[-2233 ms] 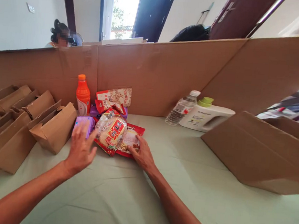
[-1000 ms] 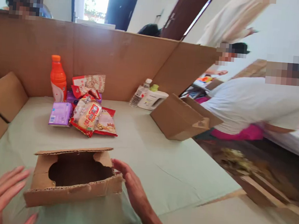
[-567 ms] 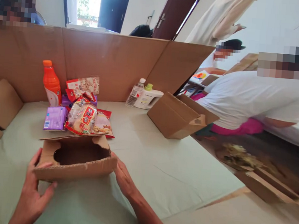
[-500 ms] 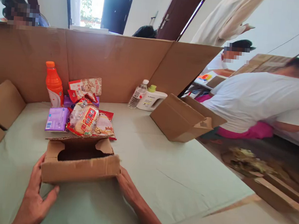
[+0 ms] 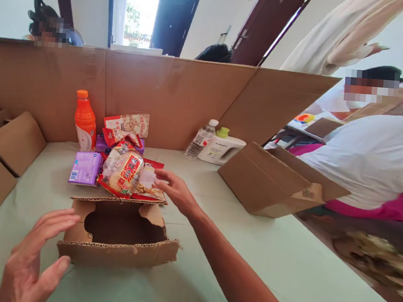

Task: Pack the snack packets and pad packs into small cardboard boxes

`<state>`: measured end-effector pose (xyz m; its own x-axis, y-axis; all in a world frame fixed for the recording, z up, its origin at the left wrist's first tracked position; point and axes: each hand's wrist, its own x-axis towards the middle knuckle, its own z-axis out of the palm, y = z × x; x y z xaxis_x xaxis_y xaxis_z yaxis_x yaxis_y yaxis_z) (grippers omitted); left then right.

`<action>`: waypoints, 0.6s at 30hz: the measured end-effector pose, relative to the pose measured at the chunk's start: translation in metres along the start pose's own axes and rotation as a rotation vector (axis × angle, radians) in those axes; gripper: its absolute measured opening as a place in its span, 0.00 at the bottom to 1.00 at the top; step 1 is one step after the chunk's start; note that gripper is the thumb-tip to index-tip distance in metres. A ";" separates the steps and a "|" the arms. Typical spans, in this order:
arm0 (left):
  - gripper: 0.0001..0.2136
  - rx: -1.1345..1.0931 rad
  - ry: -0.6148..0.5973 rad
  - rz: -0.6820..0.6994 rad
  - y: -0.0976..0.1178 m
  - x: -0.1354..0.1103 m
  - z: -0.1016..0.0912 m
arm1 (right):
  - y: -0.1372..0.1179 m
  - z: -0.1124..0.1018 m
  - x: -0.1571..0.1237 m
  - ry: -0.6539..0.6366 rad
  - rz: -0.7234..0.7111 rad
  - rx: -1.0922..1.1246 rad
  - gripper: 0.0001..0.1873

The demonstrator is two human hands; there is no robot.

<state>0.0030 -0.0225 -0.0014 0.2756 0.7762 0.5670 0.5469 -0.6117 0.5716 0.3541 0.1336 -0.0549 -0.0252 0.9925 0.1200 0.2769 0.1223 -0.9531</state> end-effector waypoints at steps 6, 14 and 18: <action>0.12 0.014 -0.296 0.135 0.005 0.032 -0.003 | 0.006 0.040 0.104 -0.073 0.052 0.029 0.32; 0.17 0.043 -0.490 0.253 0.006 0.062 -0.010 | 0.003 0.048 0.106 -0.181 0.003 -0.045 0.11; 0.16 0.048 -0.441 0.238 0.008 0.059 -0.010 | -0.007 0.037 0.101 -0.166 -0.079 -0.087 0.15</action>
<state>0.0159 0.0169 0.0432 0.6996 0.6129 0.3674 0.4612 -0.7800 0.4229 0.3146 0.2336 -0.0462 -0.2062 0.9686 0.1392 0.3499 0.2059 -0.9139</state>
